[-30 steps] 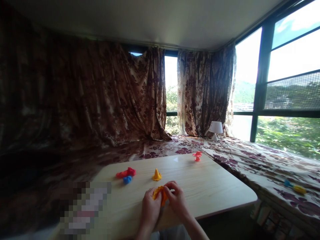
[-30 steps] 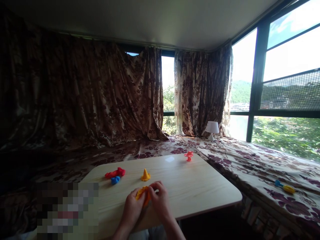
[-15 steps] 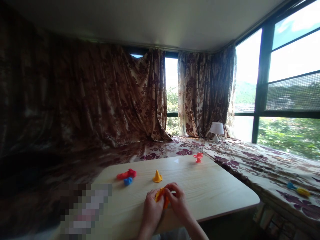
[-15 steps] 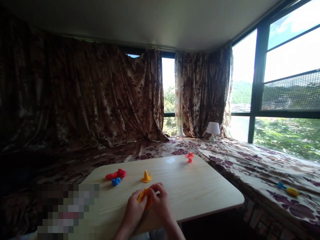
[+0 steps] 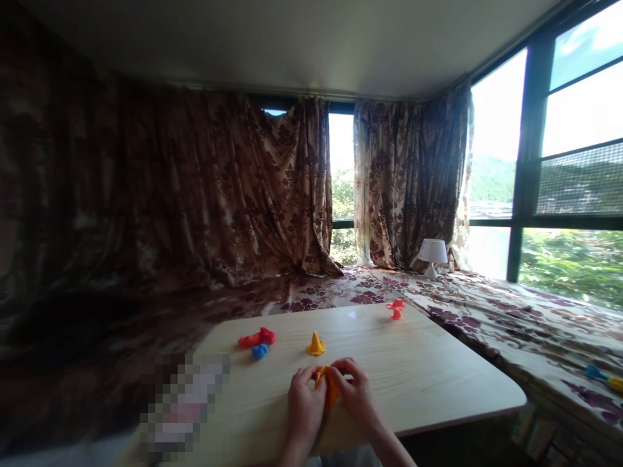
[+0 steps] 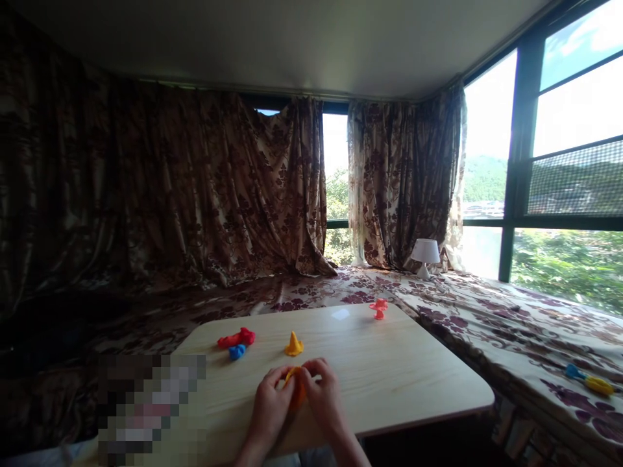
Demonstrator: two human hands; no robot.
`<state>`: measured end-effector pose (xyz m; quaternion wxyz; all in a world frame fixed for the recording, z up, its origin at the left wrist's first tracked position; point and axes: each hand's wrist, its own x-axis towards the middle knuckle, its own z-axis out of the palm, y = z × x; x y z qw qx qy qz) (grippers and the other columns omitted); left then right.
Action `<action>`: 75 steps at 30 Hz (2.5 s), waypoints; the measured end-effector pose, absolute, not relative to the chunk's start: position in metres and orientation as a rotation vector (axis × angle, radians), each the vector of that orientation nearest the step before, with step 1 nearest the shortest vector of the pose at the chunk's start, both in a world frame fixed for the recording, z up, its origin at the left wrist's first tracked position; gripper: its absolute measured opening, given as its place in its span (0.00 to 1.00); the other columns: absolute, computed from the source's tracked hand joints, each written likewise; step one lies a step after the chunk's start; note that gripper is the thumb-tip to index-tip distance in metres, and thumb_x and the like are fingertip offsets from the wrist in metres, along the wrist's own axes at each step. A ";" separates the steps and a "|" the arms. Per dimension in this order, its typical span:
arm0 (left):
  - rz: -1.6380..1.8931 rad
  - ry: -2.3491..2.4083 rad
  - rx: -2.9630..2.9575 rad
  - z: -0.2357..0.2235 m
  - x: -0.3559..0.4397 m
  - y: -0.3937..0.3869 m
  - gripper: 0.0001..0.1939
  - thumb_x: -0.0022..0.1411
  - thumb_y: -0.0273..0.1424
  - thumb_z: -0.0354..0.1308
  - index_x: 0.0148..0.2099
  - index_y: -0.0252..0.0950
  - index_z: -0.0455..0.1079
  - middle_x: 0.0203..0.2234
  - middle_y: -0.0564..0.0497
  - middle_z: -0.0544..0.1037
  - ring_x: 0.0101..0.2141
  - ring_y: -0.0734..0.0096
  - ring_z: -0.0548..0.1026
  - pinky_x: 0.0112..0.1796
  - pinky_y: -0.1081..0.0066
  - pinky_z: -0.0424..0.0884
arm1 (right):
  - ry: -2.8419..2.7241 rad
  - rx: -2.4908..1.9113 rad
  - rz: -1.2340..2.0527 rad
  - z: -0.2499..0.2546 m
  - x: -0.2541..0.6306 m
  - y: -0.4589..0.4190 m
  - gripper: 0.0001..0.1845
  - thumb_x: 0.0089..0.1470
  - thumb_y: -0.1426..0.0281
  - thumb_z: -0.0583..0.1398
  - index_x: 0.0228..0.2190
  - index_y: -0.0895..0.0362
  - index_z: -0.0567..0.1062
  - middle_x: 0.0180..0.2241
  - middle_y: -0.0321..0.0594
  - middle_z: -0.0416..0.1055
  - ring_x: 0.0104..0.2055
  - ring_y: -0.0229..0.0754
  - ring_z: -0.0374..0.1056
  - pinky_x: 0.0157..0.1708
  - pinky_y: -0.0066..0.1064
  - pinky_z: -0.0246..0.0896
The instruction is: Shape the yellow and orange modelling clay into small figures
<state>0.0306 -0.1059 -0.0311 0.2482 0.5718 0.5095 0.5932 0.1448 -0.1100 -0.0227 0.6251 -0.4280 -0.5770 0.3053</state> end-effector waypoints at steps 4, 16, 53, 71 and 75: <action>1.595 1.393 1.622 -0.030 0.033 -0.108 0.10 0.48 0.32 0.55 0.29 0.35 0.76 0.28 0.45 0.77 0.35 0.59 0.73 0.41 0.64 0.67 | -1.328 -0.929 0.693 -0.026 0.147 -0.108 0.17 0.46 0.57 0.60 0.21 0.59 0.73 0.25 0.39 0.68 0.29 0.42 0.66 0.26 0.28 0.64; 1.528 1.388 1.708 -0.028 0.033 -0.111 0.10 0.51 0.32 0.55 0.31 0.36 0.77 0.28 0.46 0.78 0.35 0.60 0.73 0.40 0.66 0.67 | -1.354 -0.916 0.747 -0.027 0.147 -0.108 0.16 0.46 0.57 0.61 0.22 0.59 0.75 0.27 0.39 0.67 0.30 0.41 0.66 0.25 0.26 0.65; 1.592 1.440 1.457 -0.029 0.031 -0.110 0.20 0.45 0.42 0.57 0.32 0.30 0.76 0.29 0.40 0.79 0.35 0.54 0.75 0.38 0.64 0.69 | -1.303 -0.898 0.735 -0.026 0.149 -0.107 0.16 0.49 0.58 0.59 0.26 0.59 0.76 0.30 0.42 0.68 0.34 0.45 0.67 0.28 0.28 0.64; 1.599 1.413 1.467 -0.030 0.029 -0.110 0.15 0.49 0.39 0.54 0.32 0.33 0.75 0.28 0.43 0.79 0.32 0.59 0.76 0.35 0.66 0.71 | -1.335 -0.963 0.717 -0.024 0.145 -0.110 0.16 0.50 0.58 0.58 0.25 0.60 0.74 0.27 0.40 0.67 0.31 0.43 0.66 0.27 0.28 0.61; 1.596 1.412 1.503 -0.033 0.030 -0.107 0.14 0.48 0.36 0.55 0.33 0.34 0.75 0.29 0.44 0.79 0.33 0.59 0.76 0.38 0.65 0.71 | -1.338 -0.931 0.733 -0.027 0.145 -0.109 0.16 0.49 0.59 0.58 0.22 0.59 0.72 0.26 0.39 0.66 0.29 0.42 0.65 0.26 0.27 0.62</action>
